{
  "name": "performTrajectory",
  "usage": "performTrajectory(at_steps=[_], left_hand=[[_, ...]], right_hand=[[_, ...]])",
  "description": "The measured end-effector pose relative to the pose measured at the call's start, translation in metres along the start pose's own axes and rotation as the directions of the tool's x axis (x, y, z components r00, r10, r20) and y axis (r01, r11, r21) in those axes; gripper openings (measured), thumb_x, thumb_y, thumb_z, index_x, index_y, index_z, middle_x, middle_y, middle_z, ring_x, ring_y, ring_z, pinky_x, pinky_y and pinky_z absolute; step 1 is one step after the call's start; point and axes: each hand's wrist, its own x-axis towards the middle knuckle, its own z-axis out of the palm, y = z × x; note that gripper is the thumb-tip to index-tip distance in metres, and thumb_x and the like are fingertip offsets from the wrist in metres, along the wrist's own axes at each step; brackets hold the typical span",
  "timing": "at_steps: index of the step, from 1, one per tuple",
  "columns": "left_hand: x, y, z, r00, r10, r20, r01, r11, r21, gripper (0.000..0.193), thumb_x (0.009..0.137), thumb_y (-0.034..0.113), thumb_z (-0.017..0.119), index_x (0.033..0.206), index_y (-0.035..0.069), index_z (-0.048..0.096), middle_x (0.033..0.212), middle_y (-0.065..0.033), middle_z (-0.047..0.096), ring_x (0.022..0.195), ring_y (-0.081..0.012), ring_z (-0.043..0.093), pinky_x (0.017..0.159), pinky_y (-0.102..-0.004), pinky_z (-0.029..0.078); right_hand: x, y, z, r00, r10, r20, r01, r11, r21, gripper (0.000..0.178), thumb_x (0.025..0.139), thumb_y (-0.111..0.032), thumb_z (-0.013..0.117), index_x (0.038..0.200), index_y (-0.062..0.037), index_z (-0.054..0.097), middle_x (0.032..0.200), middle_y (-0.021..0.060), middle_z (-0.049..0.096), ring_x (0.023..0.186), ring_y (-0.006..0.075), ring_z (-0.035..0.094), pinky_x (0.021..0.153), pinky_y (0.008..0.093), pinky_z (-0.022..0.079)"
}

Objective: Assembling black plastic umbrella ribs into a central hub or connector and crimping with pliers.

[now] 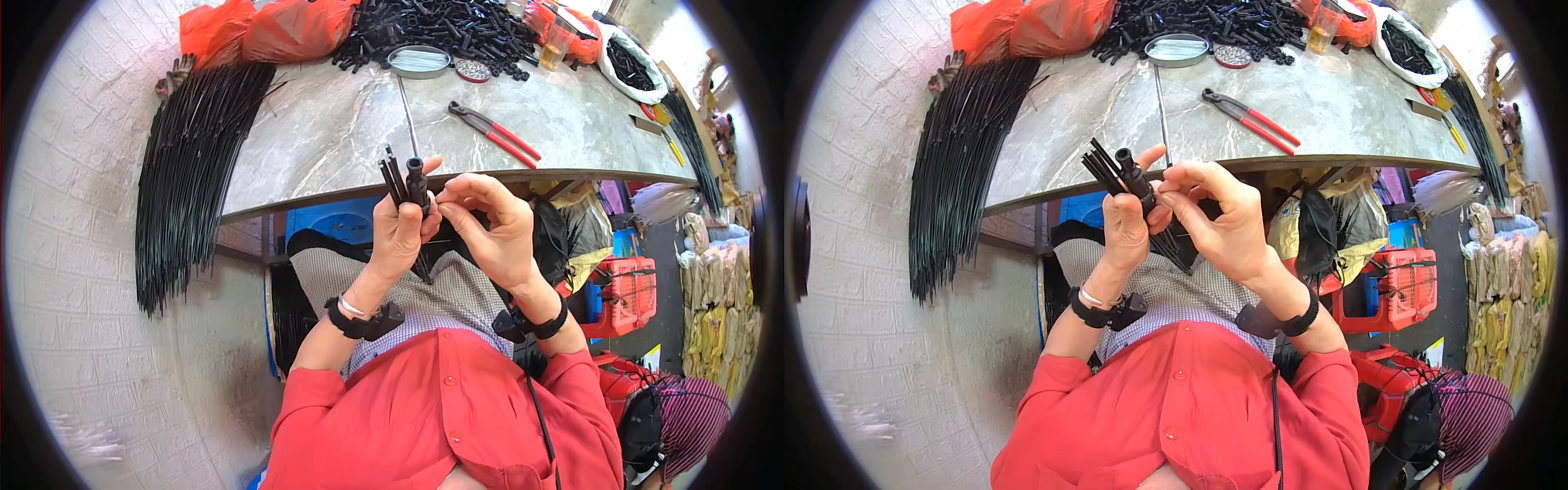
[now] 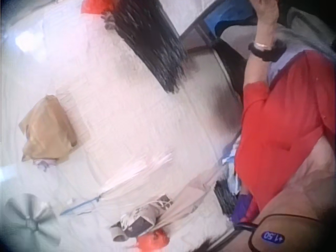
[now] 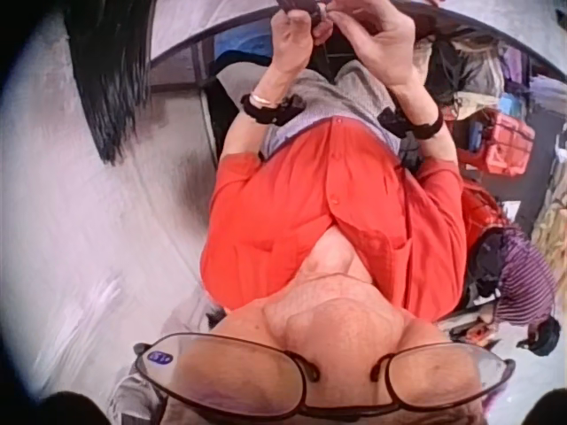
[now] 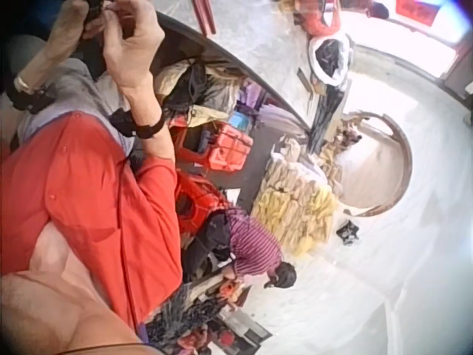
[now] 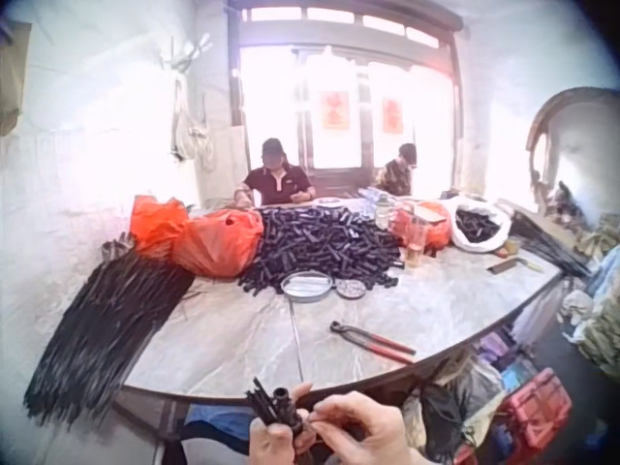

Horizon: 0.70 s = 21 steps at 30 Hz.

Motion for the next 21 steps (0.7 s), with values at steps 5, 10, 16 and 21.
performTrajectory(at_steps=[5, 10, 16, 21], left_hand=[[-0.009, 0.004, 0.005, 1.000, 0.010, -0.027, -0.010, 1.000, 0.003, 0.090, 0.078, 0.063, 0.056, 0.136, -0.003, 0.036, 0.070, 0.0055, 0.047, 0.058, -0.0004, 0.038, 0.047, -0.0157, 0.029], [-0.010, 0.006, 0.011, 0.999, -0.022, -0.048, 0.024, 0.999, 0.037, 0.096, 0.074, 0.068, 0.055, 0.135, -0.004, 0.036, 0.067, 0.0065, 0.048, 0.056, 0.0007, 0.037, 0.046, -0.0153, 0.028], [-0.006, 0.003, 0.010, 0.998, -0.025, -0.059, 0.027, 0.999, 0.037, 0.096, 0.074, 0.068, 0.055, 0.135, -0.004, 0.037, 0.069, 0.0059, 0.052, 0.056, 0.0012, 0.037, 0.045, -0.0151, 0.028], [-0.001, 0.002, 0.010, 0.997, -0.038, -0.060, 0.040, 0.998, 0.042, 0.096, 0.074, 0.068, 0.055, 0.134, -0.005, 0.037, 0.072, 0.0048, 0.055, 0.056, 0.0012, 0.038, 0.045, -0.0150, 0.029]], right_hand=[[-0.011, -0.001, 0.007, 0.997, 0.062, -0.034, -0.060, 0.996, 0.066, 0.022, 0.083, 0.003, 0.063, 0.105, 0.0017, 0.059, 0.087, 0.0084, 0.067, 0.080, 0.0133, 0.066, 0.070, 0.0259, 0.053], [-0.012, -0.009, 0.006, 0.995, 0.100, 0.010, -0.101, 0.985, 0.140, 0.022, 0.084, 0.005, 0.061, 0.105, 0.0040, 0.056, 0.087, 0.0102, 0.066, 0.074, 0.0150, 0.067, 0.066, 0.0260, 0.055], [-0.010, -0.002, 0.006, 0.989, 0.147, 0.029, -0.149, 0.950, 0.274, 0.019, 0.086, 0.005, 0.059, 0.105, 0.0045, 0.055, 0.087, 0.0099, 0.065, 0.073, 0.0152, 0.067, 0.064, 0.0262, 0.056], [-0.007, 0.003, 0.003, 0.975, 0.222, 0.030, -0.218, 0.910, 0.352, 0.018, 0.086, 0.004, 0.059, 0.104, 0.0055, 0.055, 0.088, 0.0104, 0.064, 0.074, 0.0159, 0.067, 0.064, 0.0262, 0.057]])
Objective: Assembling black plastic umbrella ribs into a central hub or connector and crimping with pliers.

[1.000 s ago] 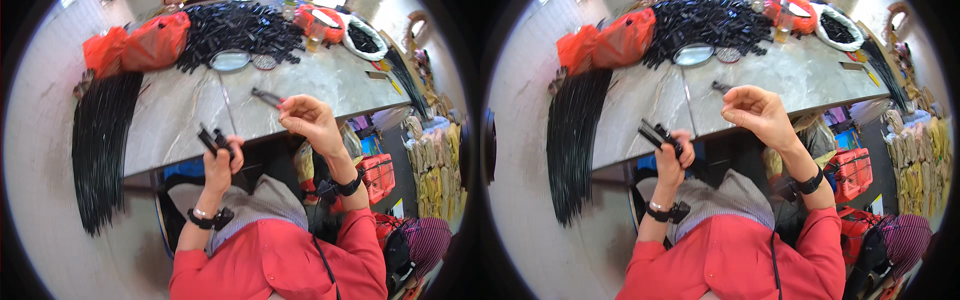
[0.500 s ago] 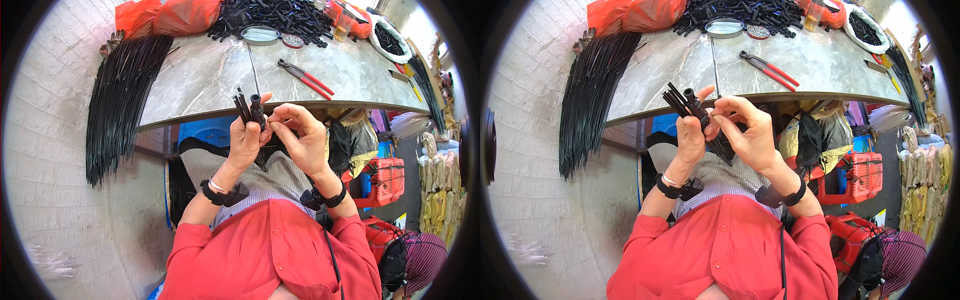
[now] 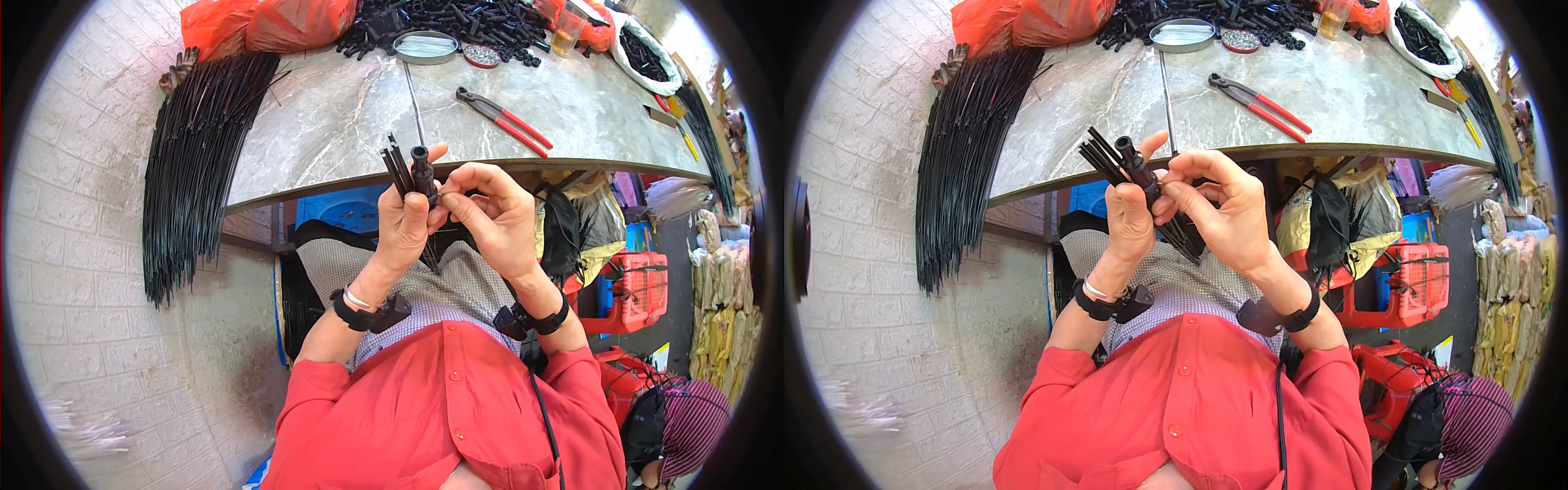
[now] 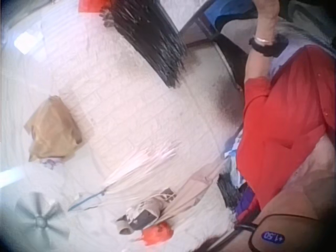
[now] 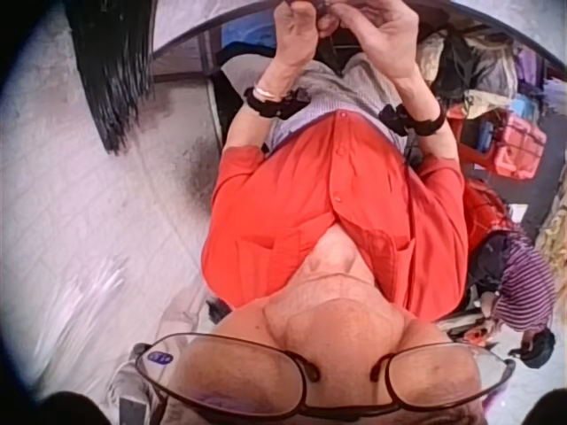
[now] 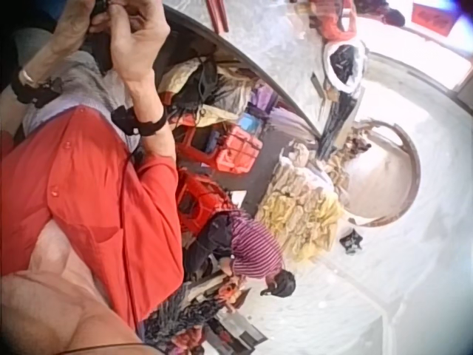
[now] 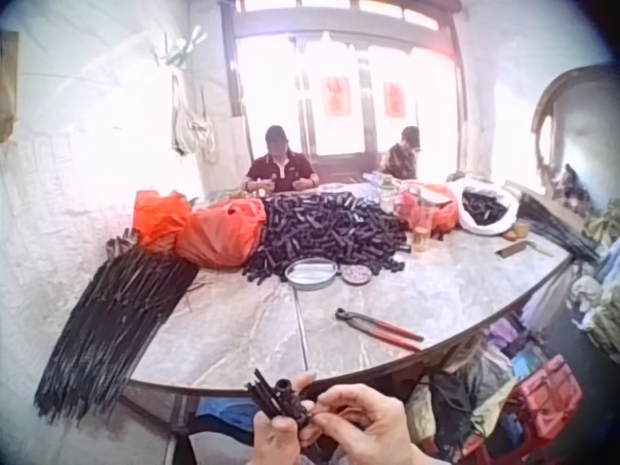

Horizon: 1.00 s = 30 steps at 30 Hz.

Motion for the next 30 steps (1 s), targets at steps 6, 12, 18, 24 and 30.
performTrajectory(at_steps=[6, 12, 18, 24, 30], left_hand=[[0.008, -0.005, 0.000, 1.000, -0.002, -0.027, 0.002, 1.000, 0.003, 0.095, 0.074, 0.067, 0.055, 0.134, -0.005, 0.037, 0.077, 0.0029, 0.059, 0.056, 0.0010, 0.039, 0.045, -0.0146, 0.030], [0.016, -0.008, -0.001, 0.999, -0.031, -0.016, 0.031, 0.999, -0.017, 0.094, 0.074, 0.066, 0.057, 0.134, -0.004, 0.038, 0.078, 0.0030, 0.060, 0.056, 0.0011, 0.039, 0.045, -0.0142, 0.031], [0.019, -0.009, 0.000, 0.999, -0.036, -0.021, 0.036, 0.999, 0.002, 0.095, 0.073, 0.068, 0.056, 0.133, -0.004, 0.040, 0.076, 0.0043, 0.058, 0.056, 0.0014, 0.039, 0.045, -0.0140, 0.030], [0.018, -0.010, -0.003, 0.998, -0.054, -0.013, 0.055, 0.998, 0.035, 0.094, 0.074, 0.069, 0.055, 0.131, -0.005, 0.042, 0.075, 0.0046, 0.058, 0.056, 0.0011, 0.039, 0.045, -0.0140, 0.028], [0.017, -0.006, -0.005, 0.998, -0.067, -0.019, 0.067, 0.997, 0.034, 0.093, 0.075, 0.069, 0.054, 0.129, -0.006, 0.044, 0.072, 0.0058, 0.056, 0.056, 0.0008, 0.038, 0.045, -0.0147, 0.028]], right_hand=[[0.006, 0.006, -0.004, 0.998, 0.063, -0.031, -0.060, 0.993, 0.101, 0.018, 0.087, 0.003, 0.059, 0.104, 0.0069, 0.055, 0.090, 0.0117, 0.064, 0.074, 0.0161, 0.067, 0.064, 0.0263, 0.057], [0.012, 0.008, -0.008, 0.996, 0.076, -0.039, -0.071, 0.992, 0.108, 0.017, 0.087, 0.004, 0.059, 0.104, 0.0069, 0.056, 0.089, 0.0112, 0.064, 0.074, 0.0155, 0.066, 0.064, 0.0259, 0.057], [0.014, 0.014, -0.009, 0.996, 0.063, -0.056, -0.056, 0.991, 0.119, 0.017, 0.086, 0.004, 0.060, 0.103, 0.0060, 0.057, 0.089, 0.0103, 0.064, 0.074, 0.0146, 0.066, 0.064, 0.0247, 0.056], [0.012, 0.008, -0.004, 0.993, -0.091, -0.080, 0.080, 0.988, -0.131, 0.018, 0.083, 0.006, 0.062, 0.101, 0.0053, 0.057, 0.088, 0.0092, 0.065, 0.072, 0.0142, 0.067, 0.064, 0.0245, 0.056], [0.013, 0.018, -0.002, 0.988, -0.099, -0.114, 0.092, 0.993, -0.069, 0.024, 0.081, 0.007, 0.064, 0.103, 0.0048, 0.057, 0.091, 0.0091, 0.064, 0.074, 0.0129, 0.066, 0.066, 0.0241, 0.056]])
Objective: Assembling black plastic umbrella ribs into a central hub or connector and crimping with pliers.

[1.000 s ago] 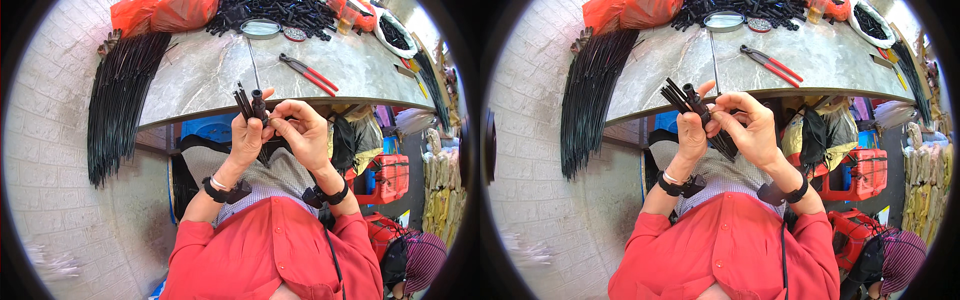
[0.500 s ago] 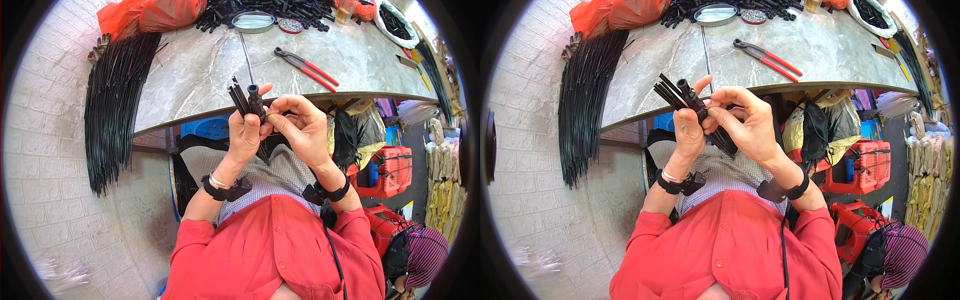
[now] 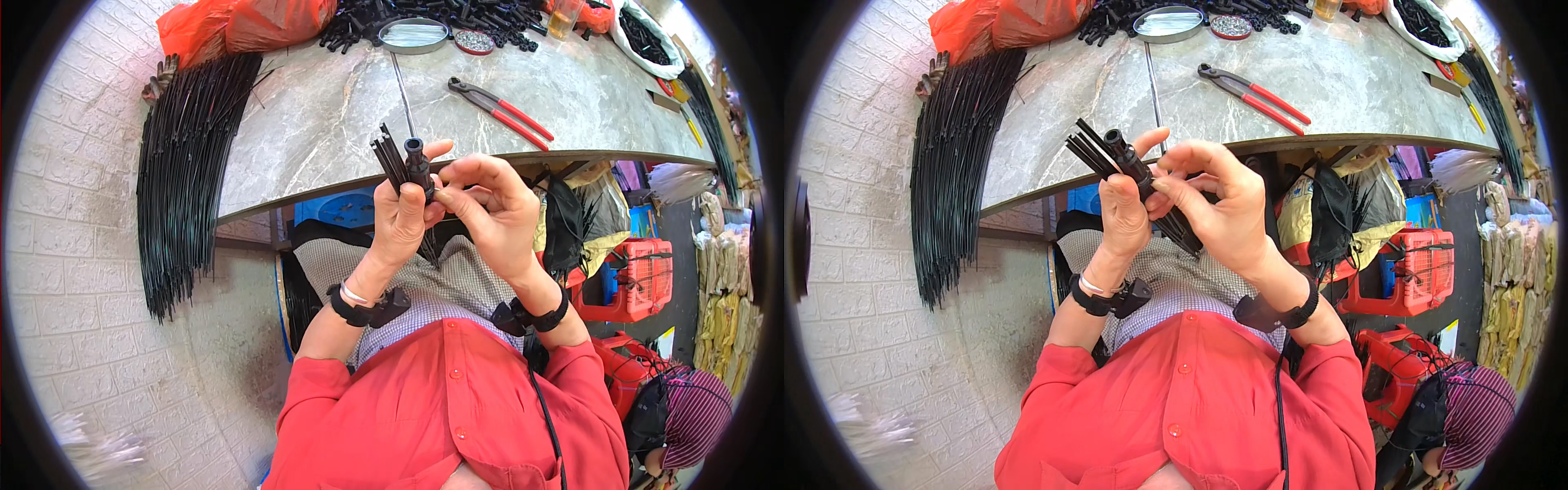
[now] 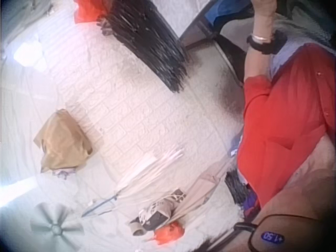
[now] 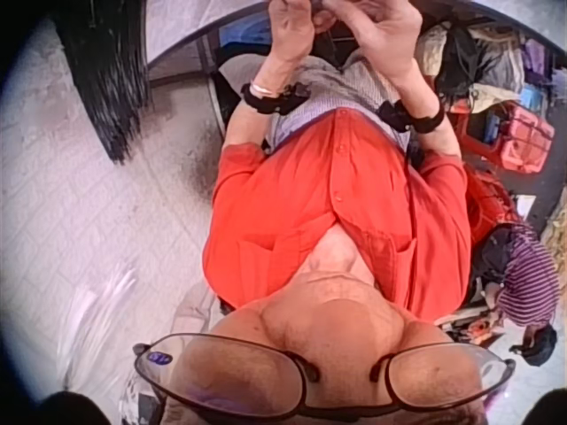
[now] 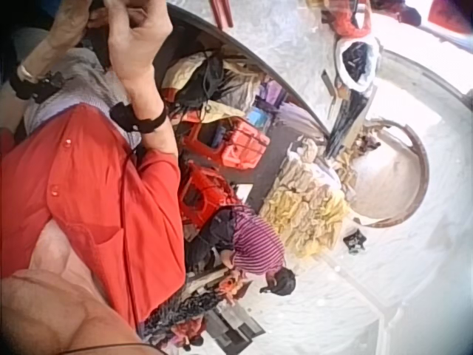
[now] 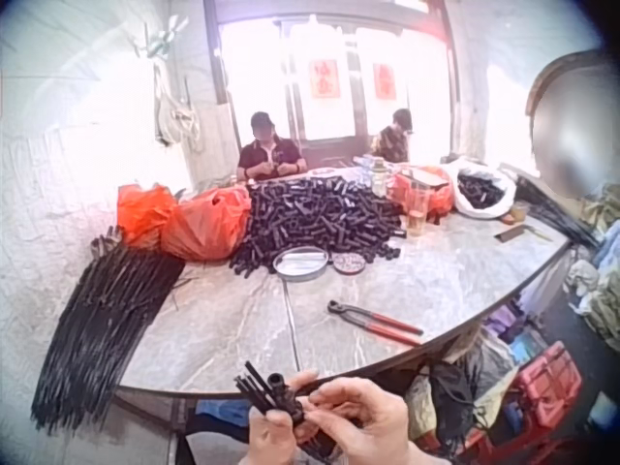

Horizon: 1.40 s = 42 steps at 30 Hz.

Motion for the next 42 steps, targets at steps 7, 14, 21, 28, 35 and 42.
performTrajectory(at_steps=[7, 14, 21, 28, 35, 42], left_hand=[[0.008, -0.013, 0.008, 0.997, -0.067, 0.032, 0.068, 0.997, -0.022, 0.092, 0.079, 0.068, 0.052, 0.131, -0.007, 0.039, 0.068, 0.0038, 0.051, 0.052, -0.0021, 0.037, 0.044, -0.0176, 0.028], [-0.006, -0.007, -0.020, 0.997, 0.006, -0.077, 0.001, 0.996, 0.085, 0.087, 0.075, 0.076, 0.047, 0.126, 0.006, 0.045, 0.082, -0.0026, 0.054, 0.052, -0.0028, 0.038, 0.043, -0.0152, 0.028], [0.009, -0.010, -0.022, 0.996, 0.001, 0.084, 0.000, 1.000, -0.010, 0.074, 0.079, 0.068, 0.048, 0.118, 0.005, 0.049, 0.055, 0.0041, 0.033, 0.045, -0.0066, 0.031, 0.043, -0.0209, 0.024], [0.013, -0.018, -0.048, 0.999, 0.020, 0.032, -0.017, 0.998, -0.066, 0.057, 0.083, 0.060, 0.054, 0.093, 0.004, 0.051, 0.062, -0.0014, 0.041, 0.055, -0.0119, 0.040, 0.051, -0.0249, 0.032], [0.029, -0.010, -0.062, 0.999, -0.007, -0.032, 0.005, 0.998, -0.060, 0.060, 0.088, 0.061, 0.045, 0.092, 0.001, 0.049, 0.064, -0.0032, 0.042, 0.055, -0.0115, 0.041, 0.051, -0.0242, 0.034], [0.037, -0.021, -0.065, 0.987, -0.017, -0.159, 0.023, 0.999, 0.034, 0.081, 0.081, 0.076, 0.033, 0.088, -0.001, 0.055, 0.052, 0.0047, 0.038, 0.045, -0.0044, 0.034, 0.043, -0.0193, 0.028]], right_hand=[[0.006, 0.001, -0.013, 0.991, 0.136, -0.013, -0.126, 0.948, 0.293, 0.024, 0.082, 0.009, 0.061, 0.104, 0.0053, 0.052, 0.095, 0.0140, 0.062, 0.075, 0.0153, 0.065, 0.062, 0.0262, 0.058], [0.009, 0.008, 0.001, 0.954, 0.205, 0.220, -0.270, 0.905, 0.327, 0.015, 0.084, 0.004, 0.061, 0.091, 0.0021, 0.048, 0.088, 0.0147, 0.065, 0.071, 0.0176, 0.067, 0.059, 0.0281, 0.058], [0.038, 0.035, -0.065, 0.950, -0.140, 0.280, 0.297, 0.688, -0.662, 0.048, 0.069, -0.032, 0.077, 0.103, -0.0018, 0.060, 0.094, 0.0158, 0.062, 0.093, 0.0298, 0.060, 0.082, 0.0413, 0.047], [0.087, 0.089, -0.135, 0.985, 0.024, 0.172, 0.172, -0.009, -0.985, 0.039, 0.083, -0.035, 0.062, 0.111, -0.0079, 0.057, 0.103, 0.0163, 0.056, 0.099, 0.0323, 0.055, 0.076, 0.0410, 0.047], [0.088, 0.016, -0.108, 0.716, 0.664, 0.215, -0.479, 0.692, -0.540, 0.030, 0.094, -0.022, 0.049, 0.115, -0.0007, 0.053, 0.079, 0.0048, 0.056, 0.059, 0.0102, 0.055, 0.052, 0.0270, 0.047], [0.029, -0.032, -0.064, 0.447, 0.693, 0.566, -0.789, 0.603, -0.116, 0.039, 0.092, -0.004, 0.049, 0.130, 0.0055, 0.043, 0.116, 0.0152, 0.059, 0.096, 0.0249, 0.065, 0.078, 0.0328, 0.053]])
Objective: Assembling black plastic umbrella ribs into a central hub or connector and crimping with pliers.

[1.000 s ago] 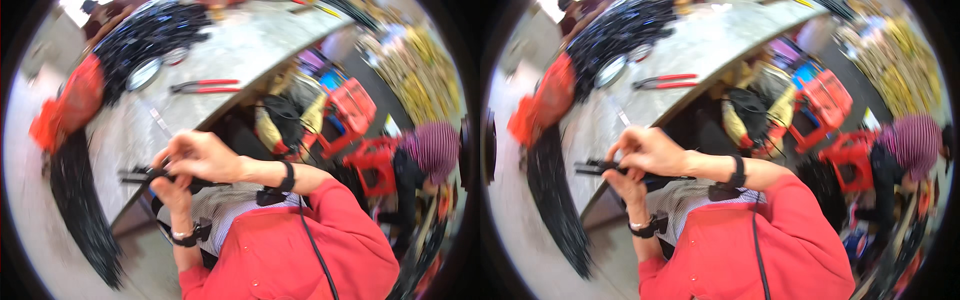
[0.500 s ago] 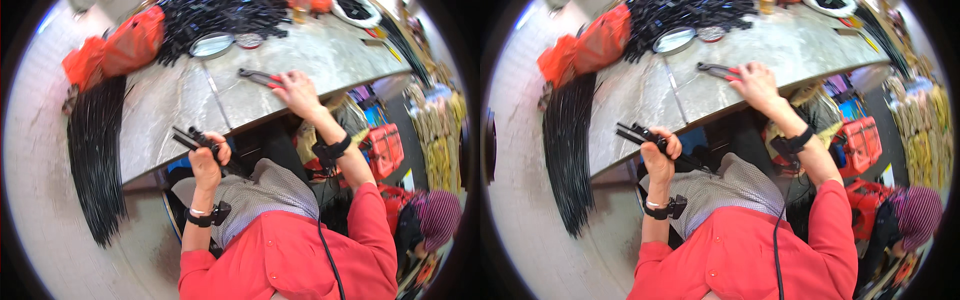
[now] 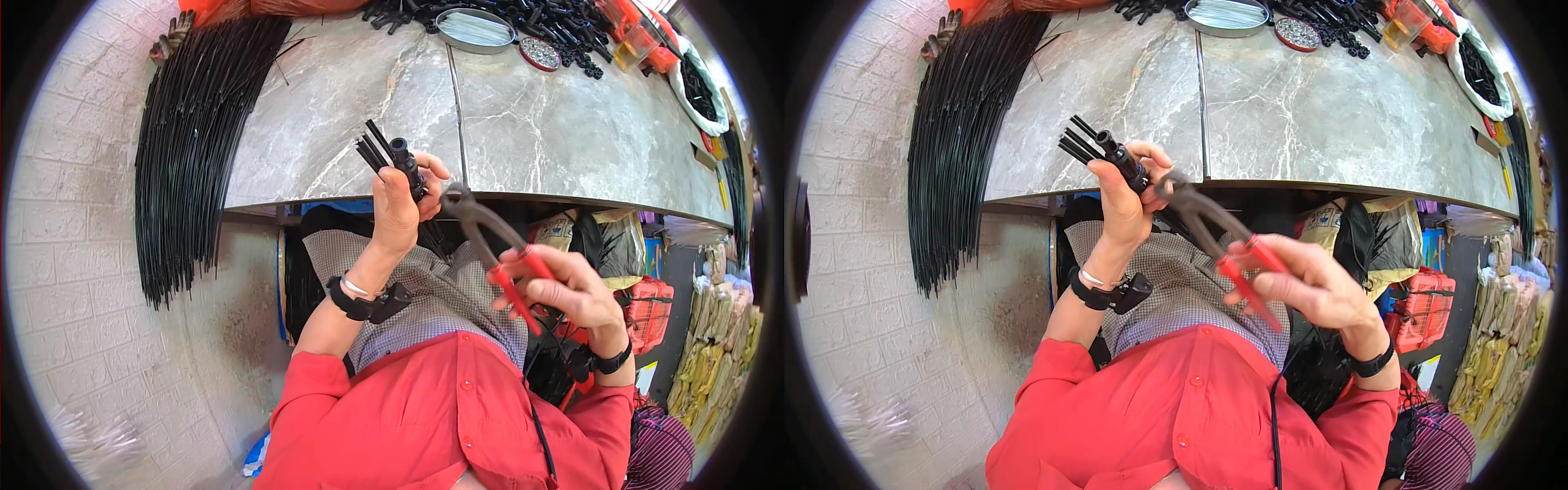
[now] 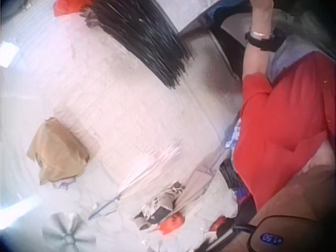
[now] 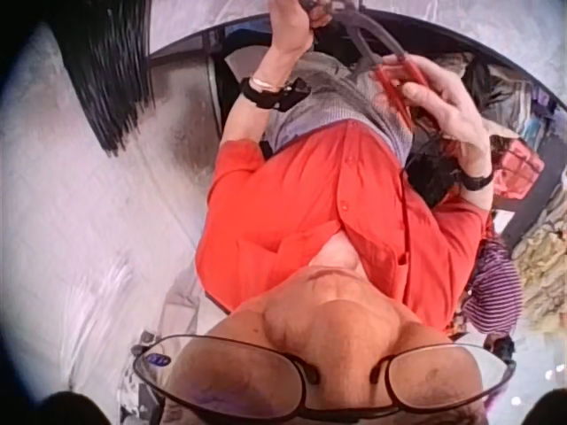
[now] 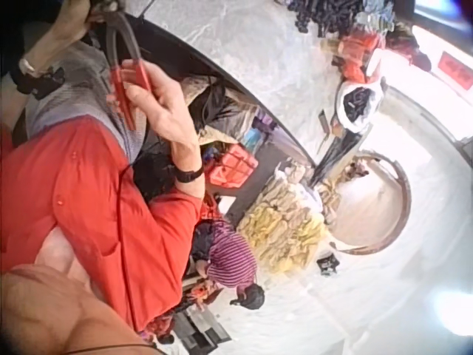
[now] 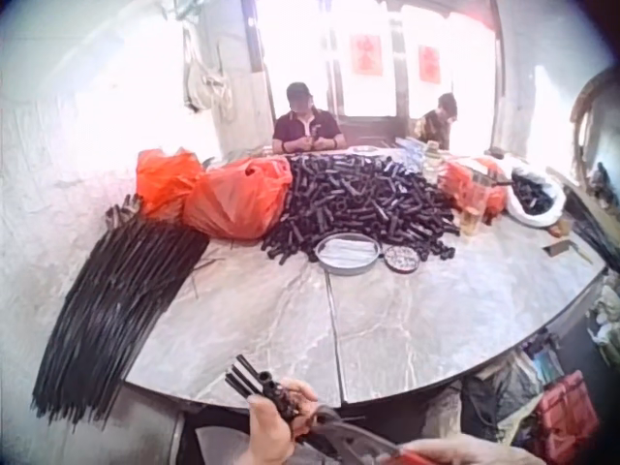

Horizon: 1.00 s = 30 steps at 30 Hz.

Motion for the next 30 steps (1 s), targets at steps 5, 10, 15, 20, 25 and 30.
performTrajectory(at_steps=[5, 10, 15, 20, 25, 30], left_hand=[[0.001, -0.006, 0.000, 1.000, 0.020, -0.020, -0.018, 0.997, 0.080, 0.091, 0.075, 0.083, 0.029, 0.084, -0.001, 0.062, 0.053, 0.0059, 0.046, 0.046, -0.0004, 0.041, 0.040, -0.0169, 0.026], [-0.004, 0.000, 0.005, 0.999, 0.035, -0.041, -0.031, 0.994, 0.104, 0.092, 0.075, 0.084, 0.028, 0.084, -0.001, 0.064, 0.054, 0.0061, 0.048, 0.047, -0.0004, 0.042, 0.041, -0.0154, 0.029], [-0.009, 0.001, 0.005, 0.999, 0.040, -0.023, -0.037, 0.990, 0.134, 0.093, 0.074, 0.084, 0.028, 0.085, 0.000, 0.065, 0.056, 0.0056, 0.050, 0.047, -0.0008, 0.044, 0.041, -0.0149, 0.030], [-0.014, 0.003, 0.004, 0.999, 0.038, -0.007, -0.037, 0.988, 0.149, 0.094, 0.073, 0.086, 0.027, 0.085, 0.001, 0.066, 0.056, 0.0041, 0.052, 0.048, -0.0015, 0.045, 0.042, -0.0153, 0.031], [-0.019, 0.004, 0.000, 0.997, 0.037, 0.071, -0.048, 0.986, 0.159, 0.094, 0.072, 0.087, 0.029, 0.084, 0.002, 0.067, 0.056, 0.0037, 0.052, 0.049, -0.0020, 0.047, 0.043, -0.0161, 0.032], [-0.025, 0.010, 0.004, 0.995, -0.006, 0.099, -0.021, 0.964, 0.265, 0.104, 0.065, 0.092, 0.018, 0.080, 0.002, 0.066, 0.060, 0.0013, 0.053, 0.055, -0.0042, 0.045, 0.050, -0.0196, 0.030]], right_hand=[[0.005, 0.010, 0.002, 0.994, 0.015, 0.112, -0.024, 0.996, 0.083, 0.039, 0.093, -0.005, 0.047, 0.130, 0.0058, 0.041, 0.121, 0.0173, 0.056, 0.104, 0.0282, 0.062, 0.085, 0.0352, 0.051], [0.006, 0.006, 0.002, 0.991, 0.038, 0.131, -0.060, 0.985, 0.163, 0.041, 0.093, -0.007, 0.047, 0.132, 0.0054, 0.039, 0.123, 0.0199, 0.055, 0.104, 0.0316, 0.061, 0.086, 0.0388, 0.051], [0.006, 0.007, 0.003, 0.992, -0.017, 0.122, -0.002, 0.988, 0.154, 0.047, 0.091, -0.018, 0.055, 0.130, 0.0050, 0.042, 0.118, 0.0277, 0.057, 0.094, 0.0342, 0.065, 0.072, 0.0383, 0.056], [0.000, 0.008, -0.001, 0.987, 0.044, 0.154, -0.066, 0.988, 0.140, 0.046, 0.093, -0.019, 0.053, 0.131, 0.0034, 0.041, 0.112, 0.0231, 0.059, 0.075, 0.0214, 0.064, 0.059, 0.0303, 0.054], [-0.008, 0.014, 0.005, 0.980, 0.040, 0.196, -0.072, 0.985, 0.158, 0.041, 0.096, -0.020, 0.049, 0.129, 0.0020, 0.040, 0.094, 0.0115, 0.061, 0.057, 0.0110, 0.053, 0.048, 0.0233, 0.044], [-0.018, 0.010, 0.020, 0.978, 0.131, 0.159, -0.158, 0.973, 0.170, 0.033, 0.098, -0.019, 0.045, 0.125, 0.0000, 0.040, 0.079, 0.0045, 0.051, 0.051, 0.0072, 0.044, 0.043, 0.0220, 0.036]])
